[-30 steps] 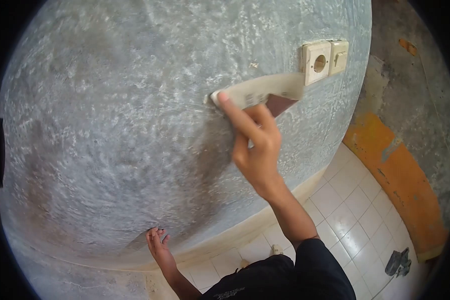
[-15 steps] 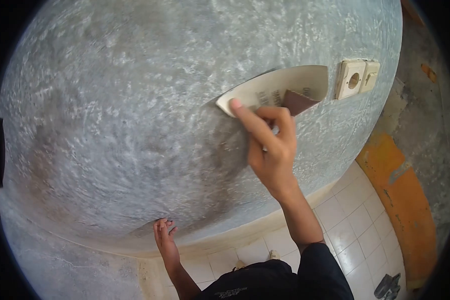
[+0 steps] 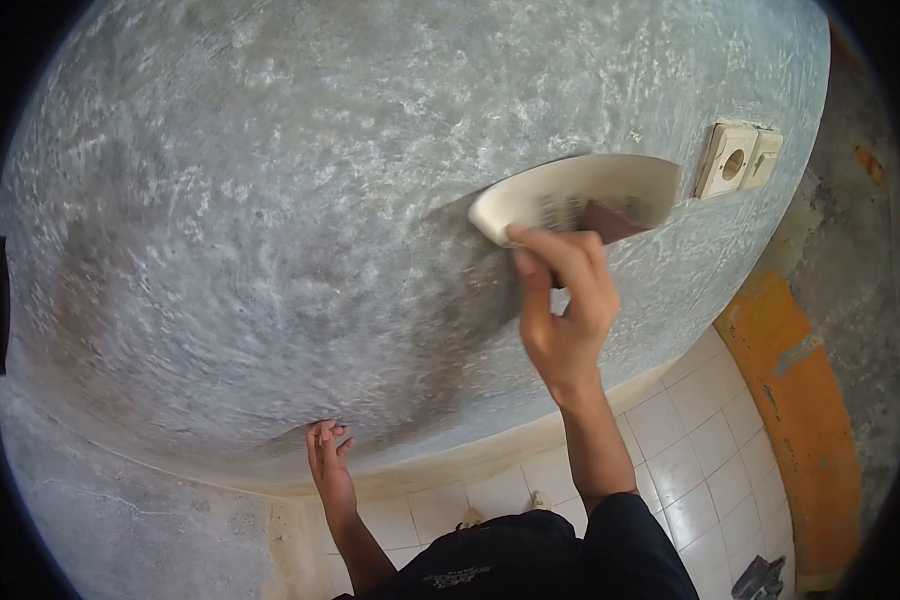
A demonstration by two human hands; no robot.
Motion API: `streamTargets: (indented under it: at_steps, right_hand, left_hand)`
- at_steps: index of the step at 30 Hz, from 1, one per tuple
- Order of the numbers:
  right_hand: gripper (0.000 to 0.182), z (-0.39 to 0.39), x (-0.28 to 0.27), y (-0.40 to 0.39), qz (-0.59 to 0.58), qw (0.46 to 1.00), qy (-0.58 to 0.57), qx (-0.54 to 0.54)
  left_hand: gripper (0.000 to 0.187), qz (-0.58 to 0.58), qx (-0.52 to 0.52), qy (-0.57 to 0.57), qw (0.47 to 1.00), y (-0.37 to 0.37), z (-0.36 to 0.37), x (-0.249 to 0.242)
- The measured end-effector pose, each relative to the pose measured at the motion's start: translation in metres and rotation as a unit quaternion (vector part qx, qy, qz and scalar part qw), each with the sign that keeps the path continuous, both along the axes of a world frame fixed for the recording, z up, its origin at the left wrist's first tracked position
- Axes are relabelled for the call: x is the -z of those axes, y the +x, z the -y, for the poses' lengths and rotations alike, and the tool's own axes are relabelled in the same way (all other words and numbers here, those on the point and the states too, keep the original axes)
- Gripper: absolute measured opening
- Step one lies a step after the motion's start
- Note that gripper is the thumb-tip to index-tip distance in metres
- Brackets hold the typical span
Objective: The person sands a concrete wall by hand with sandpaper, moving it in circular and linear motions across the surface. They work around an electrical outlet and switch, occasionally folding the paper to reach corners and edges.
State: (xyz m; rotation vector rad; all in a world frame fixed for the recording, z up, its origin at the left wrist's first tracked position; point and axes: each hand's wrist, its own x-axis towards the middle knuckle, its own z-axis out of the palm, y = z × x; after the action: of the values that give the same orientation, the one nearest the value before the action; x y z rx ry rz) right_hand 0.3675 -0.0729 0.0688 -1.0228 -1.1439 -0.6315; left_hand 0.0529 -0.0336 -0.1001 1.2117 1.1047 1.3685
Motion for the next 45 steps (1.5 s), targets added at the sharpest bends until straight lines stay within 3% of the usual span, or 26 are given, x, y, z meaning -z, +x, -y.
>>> streamTargets:
  at_steps: [1,3,5,9,12,15,16,19,23,27,29,31,34,37,38,42,45]
  right_hand:
    - [0.024,0.001,0.0,-0.006,0.047,0.999,-0.019,-0.015]
    - [0.022,0.001,0.002,-0.005,0.03,0.999,-0.027,-0.012]
    - [0.025,0.005,-0.001,0.005,-0.058,0.997,-0.021,0.052]
    - [0.026,0.01,0.008,-0.013,0.035,0.993,-0.109,-0.026]
    - [0.028,0.007,0.005,-0.004,-0.06,0.997,-0.04,0.009]
    - [0.026,0.011,0.017,-0.012,0.072,0.988,-0.134,-0.014]
    - [0.025,0.008,0.02,-0.014,0.142,0.983,-0.111,0.025]
    - [0.024,0.003,0.026,-0.017,-0.046,0.996,-0.069,-0.021]
    - [0.021,0.006,0.03,-0.037,0.157,0.977,-0.143,0.006]
    - [0.023,0.001,0.026,-0.054,-0.06,0.992,-0.11,-0.032]
    - [0.018,-0.001,0.034,-0.068,0.031,0.98,-0.175,-0.094]
    - [0.016,-0.005,0.038,-0.075,0.034,0.978,-0.18,-0.098]
    - [0.014,-0.009,0.031,-0.085,-0.063,0.984,-0.122,-0.114]
    - [0.013,-0.015,0.045,-0.11,-0.009,0.968,-0.187,-0.165]
    - [0.014,-0.015,0.045,-0.113,0.013,0.976,-0.172,-0.135]
    - [0.015,-0.02,0.049,-0.135,-0.025,0.974,-0.165,-0.151]
    - [0.013,-0.031,0.076,-0.165,0.094,0.95,-0.236,-0.182]
  left_hand:
    - [0.03,0.0,0.003,-0.001,1.0,0.0,0.0,0.0]
    - [0.03,-0.004,-0.002,-0.002,1.0,0.0,0.0,0.001]
    - [0.03,-0.007,0.0,-0.001,1.0,-0.001,-0.001,0.001]
    - [0.03,-0.008,0.006,0.006,1.0,-0.001,-0.001,0.003]
    - [0.03,-0.012,0.008,0.009,1.0,-0.003,-0.003,0.005]
    - [0.03,-0.007,0.005,0.011,1.0,-0.003,-0.002,0.008]
    - [0.03,-0.006,0.005,0.013,1.0,-0.003,-0.002,0.007]
    - [0.03,-0.007,0.004,0.004,1.0,-0.002,-0.002,0.005]
    - [0.03,-0.009,0.01,-0.004,1.0,-0.005,-0.002,0.004]
    - [0.029,-0.008,0.016,-0.001,1.0,-0.004,-0.003,0.005]
    - [0.029,-0.012,0.024,0.001,1.0,-0.006,-0.003,0.006]
    - [0.029,-0.026,0.036,0.005,0.999,-0.009,-0.005,0.008]
    - [0.034,-0.027,0.034,0.013,0.999,-0.009,-0.005,0.005]
    - [0.033,-0.013,0.049,0.039,0.998,-0.015,-0.007,0.012]
    - [0.031,-0.002,0.043,0.038,0.998,-0.013,-0.005,0.009]
    - [0.026,0.021,0.06,0.072,0.995,-0.022,0.003,0.014]
    - [0.025,0.015,0.053,0.102,0.993,-0.032,0.014,0.017]
